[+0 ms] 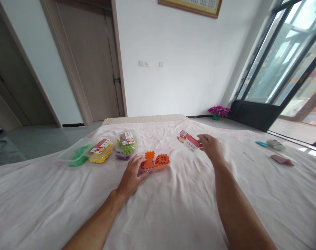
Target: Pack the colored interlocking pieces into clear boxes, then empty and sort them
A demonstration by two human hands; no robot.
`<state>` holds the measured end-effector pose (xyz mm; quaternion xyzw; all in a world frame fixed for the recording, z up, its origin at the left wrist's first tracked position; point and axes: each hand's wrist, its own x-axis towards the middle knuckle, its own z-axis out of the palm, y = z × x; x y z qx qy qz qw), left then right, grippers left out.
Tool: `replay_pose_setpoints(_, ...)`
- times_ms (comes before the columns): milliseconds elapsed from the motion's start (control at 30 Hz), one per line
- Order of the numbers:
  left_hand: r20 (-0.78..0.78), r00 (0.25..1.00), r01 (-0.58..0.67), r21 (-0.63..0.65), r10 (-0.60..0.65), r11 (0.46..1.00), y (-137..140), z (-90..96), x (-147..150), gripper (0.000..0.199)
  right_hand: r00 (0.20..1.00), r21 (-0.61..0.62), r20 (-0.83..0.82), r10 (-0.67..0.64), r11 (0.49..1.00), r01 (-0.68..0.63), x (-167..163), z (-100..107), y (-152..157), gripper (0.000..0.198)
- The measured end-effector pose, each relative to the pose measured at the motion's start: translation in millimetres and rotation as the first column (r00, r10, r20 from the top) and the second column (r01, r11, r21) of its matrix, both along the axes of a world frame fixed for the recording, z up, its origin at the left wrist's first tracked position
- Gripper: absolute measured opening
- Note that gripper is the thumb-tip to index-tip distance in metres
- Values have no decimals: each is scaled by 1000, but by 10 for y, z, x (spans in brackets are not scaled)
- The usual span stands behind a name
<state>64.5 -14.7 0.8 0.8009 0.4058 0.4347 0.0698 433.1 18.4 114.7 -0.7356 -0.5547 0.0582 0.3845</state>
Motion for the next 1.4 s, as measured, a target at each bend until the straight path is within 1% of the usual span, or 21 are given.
replay_pose_setpoints(33, 12, 1000, 9, -10, -9, 1000, -3, 6, -2, 45, 986, 78, -136, 99, 993, -88, -71, 5, 11, 41)
replay_pose_setpoints(67, 26, 1000, 17, -24, -16, 1000, -6, 10, -4, 46, 949, 150, -248, 196, 975, -163, -150, -5, 26, 41)
replay_pose_setpoints(100, 41, 999, 24, -41, -22, 999, -8, 12, -5, 47, 905, 195, -324, 277, 955, -222, -235, -31, 45, 41)
replay_pose_setpoints(133, 57, 998, 29, -61, -26, 998, -12, 13, -6, 48, 872, 203, -362, 329, 941, -271, -322, -71, 67, 41)
replay_pose_setpoints(200, 93, 995, 38, -105, -28, 994, -21, 12, -3, 50, 831, 134, -383, 403, 914, -382, -490, -184, 115, 38)
replay_pose_setpoints(300, 148, 988, 65, -164, -40, 984, -43, 11, 11, 57, 827, 30, -337, 450, 883, -468, -687, -380, 178, 36)
replay_pose_setpoints(367, 184, 981, 101, -192, -65, 976, -58, 14, 27, 60, 846, 6, -270, 460, 879, -476, -773, -484, 203, 36)
replay_pose_setpoints(433, 222, 971, 139, -212, -91, 967, -69, 19, 43, 61, 863, -9, -200, 464, 880, -475, -831, -544, 210, 37)
replay_pose_setpoints(533, 280, 954, 182, -239, -112, 954, -74, 30, 55, 67, 879, -42, -122, 461, 882, -469, -895, -560, 195, 39)
replay_pose_setpoints(633, 343, 929, 237, -269, -137, 934, -78, 43, 44, 73, 900, -74, -66, 431, 897, -435, -942, -535, 173, 38)
replay_pose_setpoints(733, 410, 888, 345, -297, -207, 891, -91, 65, 18, 75, 920, -102, -20, 391, 915, -391, -971, -522, 161, 35)
replay_pose_setpoints(833, 519, 816, 460, -320, -253, 828, -111, 105, 14, 73, 924, -114, -7, 381, 918, -380, -986, -527, 158, 30)
replay_pose_setpoints(867, 567, 789, 483, -332, -239, 810, -117, 120, 23, 71, 925, -119, -13, 381, 918, -379, -990, -530, 158, 28)
replay_pose_setpoints(933, 647, 744, 496, -370, -165, 786, -123, 148, 56, 68, 925, -130, -16, 378, 917, -377, -997, -532, 158, 26)
replay_pose_setpoints(1033, 700, 713, 448, -429, -24, 784, -117, 162, 128, 69, 927, -155, 7, 375, 916, -370, -1012, -526, 157, 27)
replay_pose_setpoints(1167, 705, 706, 364, -445, 70, 818, -97, 131, 206, 64, 916, -194, 69, 395, 906, -376, -1040, -506, 155, 33)
replay_pose_setpoints(1267, 695, 710, 324, -462, 110, 825, -96, 106, 231, 61, 908, -186, 105, 406, 905, -383, -1057, -500, 155, 33)
replay_pose_setpoints(1333, 678, 720, 278, -480, 151, 832, -103, 104, 234, 60, 910, -178, 106, 401, 908, -380, -1057, -513, 162, 35)
replay_pose_setpoints(1400, 641, 736, 197, -510, 218, 837, -114, 118, 230, 60, 916, -180, 62, 396, 907, -380, -1045, -546, 177, 38)
